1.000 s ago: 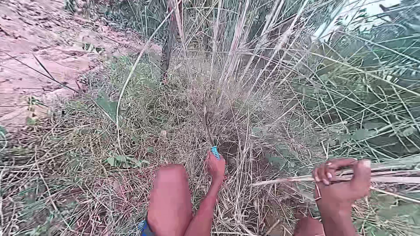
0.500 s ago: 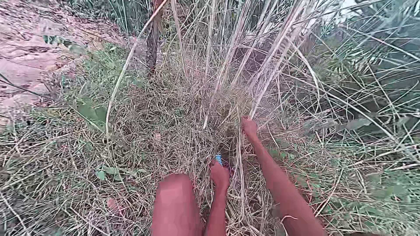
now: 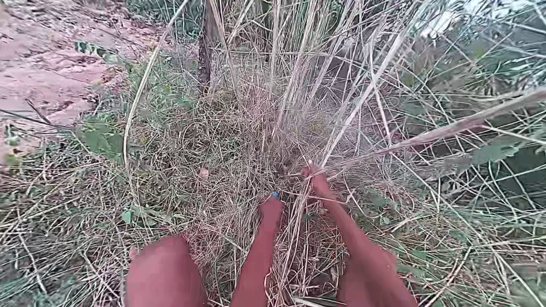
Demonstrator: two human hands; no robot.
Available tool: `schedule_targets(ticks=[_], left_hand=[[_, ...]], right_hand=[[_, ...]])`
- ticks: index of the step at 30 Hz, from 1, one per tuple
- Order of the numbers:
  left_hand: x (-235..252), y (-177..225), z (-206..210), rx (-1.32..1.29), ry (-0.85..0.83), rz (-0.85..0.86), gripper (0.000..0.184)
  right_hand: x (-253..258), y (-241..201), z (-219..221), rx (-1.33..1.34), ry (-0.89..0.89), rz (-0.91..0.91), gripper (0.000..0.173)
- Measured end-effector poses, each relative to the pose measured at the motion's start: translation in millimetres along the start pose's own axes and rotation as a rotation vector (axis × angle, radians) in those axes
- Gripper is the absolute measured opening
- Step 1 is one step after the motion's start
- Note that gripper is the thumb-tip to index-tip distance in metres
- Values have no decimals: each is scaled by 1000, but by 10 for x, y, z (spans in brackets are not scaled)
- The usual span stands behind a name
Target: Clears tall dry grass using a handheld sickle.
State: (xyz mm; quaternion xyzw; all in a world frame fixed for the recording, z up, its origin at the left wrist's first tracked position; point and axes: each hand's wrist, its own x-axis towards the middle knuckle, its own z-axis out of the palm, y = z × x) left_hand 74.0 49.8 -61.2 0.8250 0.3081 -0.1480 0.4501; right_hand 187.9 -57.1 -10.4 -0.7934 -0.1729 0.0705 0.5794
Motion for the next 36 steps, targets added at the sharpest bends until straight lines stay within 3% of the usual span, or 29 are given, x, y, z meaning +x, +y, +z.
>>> schedule_targets(ticks=[4,6,8,11,12,14,20,25,32,36], left_hand=[[238,137,70,19,23,-30,49],[60,44,108,66,19,-21,47],[-706,-141,138,141,12,-31,47],[-2449,-372,-184,320,30,-150,52],[-2804,-473,-382,344,32,-161,50],[-3032,-704,-694,422,34,-192,48],[-2139,-806,-1109,171,280,27,51],[-1573,-640,-740,-33,178,76,47],[-503,-239,-189,-21,87,10,45],[-215,-159,-293,35,49,-52,50]], right_hand=[[11,70,-106,142,-4,2,47],[-127,80,-189,102,-32,31,46],[-159,130,-310,75,-47,30,43],[-106,175,-425,105,28,4,44],[-81,145,-414,120,30,-11,45],[-277,162,-293,121,-9,15,53],[-386,-102,120,-20,23,11,53],[-541,-89,-28,-73,-72,59,58],[-299,-79,-46,124,3,75,55],[-134,-3,-176,45,43,34,59]])
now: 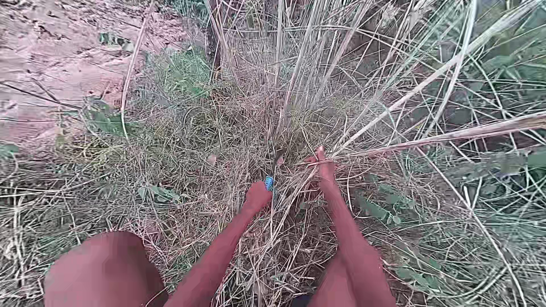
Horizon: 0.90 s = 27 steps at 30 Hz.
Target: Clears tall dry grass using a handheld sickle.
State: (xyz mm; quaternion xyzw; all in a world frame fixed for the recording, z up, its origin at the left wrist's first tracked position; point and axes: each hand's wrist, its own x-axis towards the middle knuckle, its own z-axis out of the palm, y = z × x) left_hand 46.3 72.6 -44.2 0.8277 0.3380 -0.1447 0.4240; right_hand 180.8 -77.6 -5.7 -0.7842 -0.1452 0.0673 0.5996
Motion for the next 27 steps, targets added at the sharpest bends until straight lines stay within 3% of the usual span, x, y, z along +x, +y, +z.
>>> schedule_targets(ticks=[5,8,12,14,21,25,27], left_hand=[[-426,-391,-509,186,54,-49,41],[-452,-414,-509,340,40,-45,43],[-74,-16,1,404,-78,-27,38],[2,-6,171,392,-87,-41,38],[-322,-447,-132,265,78,-25,53],[-366,-373,26,254,65,-31,56],[-516,-432,196,194,137,-52,58]], right_hand=[[375,178,-175,301,36,23,41],[629,250,-9,574,94,-6,36],[338,149,15,402,22,66,32],[365,121,33,337,21,46,37],[811,315,1,545,54,-32,39],[648,271,-87,475,10,-19,36],[523,312,-219,411,-42,-7,36]])
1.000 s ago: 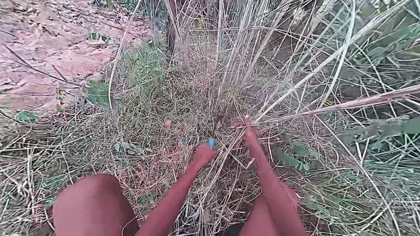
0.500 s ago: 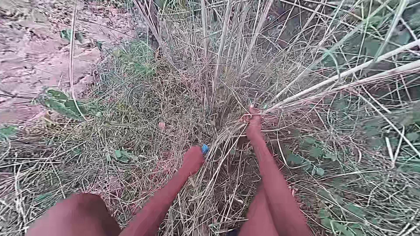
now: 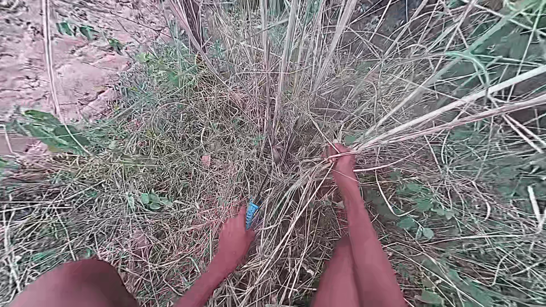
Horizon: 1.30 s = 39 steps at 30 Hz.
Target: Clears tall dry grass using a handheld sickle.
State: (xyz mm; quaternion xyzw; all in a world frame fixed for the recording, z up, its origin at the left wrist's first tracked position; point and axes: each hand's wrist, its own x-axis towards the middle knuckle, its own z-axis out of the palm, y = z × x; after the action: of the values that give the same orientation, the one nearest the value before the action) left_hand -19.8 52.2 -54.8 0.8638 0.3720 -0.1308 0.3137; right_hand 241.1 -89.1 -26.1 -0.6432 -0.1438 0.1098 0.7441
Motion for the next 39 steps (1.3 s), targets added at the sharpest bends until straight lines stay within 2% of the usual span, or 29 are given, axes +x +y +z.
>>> schedule_targets(ticks=[3,4,7,9,13,16,18,21,23,24,26,28,30,31,32,35,37,39], left_hand=[[-43,-77,171,-139,211,0,58],[43,-16,143,-142,182,-2,57],[425,365,-16,93,-113,8,46],[697,578,-65,173,-203,20,46],[850,759,-132,203,-249,26,43],[880,761,-92,128,-186,0,43],[729,672,2,20,-145,16,41],[-388,305,15,40,-193,-50,44],[-776,-10,14,48,-204,-124,54],[-732,3,9,40,-181,-111,54],[-310,392,-150,51,-96,15,48],[106,668,61,11,-113,132,41],[555,793,58,-67,-123,157,42],[622,773,38,-47,-129,142,41],[521,633,-8,43,-158,96,44],[-396,288,-134,204,-252,-120,57],[-756,119,-17,191,-269,-231,59],[-399,448,-109,167,-161,-146,56]], right_hand=[[65,72,-58,41,-34,-23,39],[114,93,-35,66,-11,-19,40],[170,97,38,118,74,3,42],[129,58,114,112,81,32,42],[7,50,156,49,46,23,42],[55,22,296,112,46,-50,42],[144,-13,413,140,62,-78,37],[10,54,464,97,88,32,36],[-216,279,374,109,61,84,36],[-289,234,342,101,24,55,30],[-265,-40,405,78,66,30,27],[-484,-29,292,26,87,85,31],[-407,-36,266,-39,31,44,31],[-317,-50,207,-52,5,36,30],[-244,5,177,0,14,36,30],[-5,229,73,152,-51,73,47],[-289,328,87,172,-67,150,46],[-22,47,94,192,-51,49,39]])
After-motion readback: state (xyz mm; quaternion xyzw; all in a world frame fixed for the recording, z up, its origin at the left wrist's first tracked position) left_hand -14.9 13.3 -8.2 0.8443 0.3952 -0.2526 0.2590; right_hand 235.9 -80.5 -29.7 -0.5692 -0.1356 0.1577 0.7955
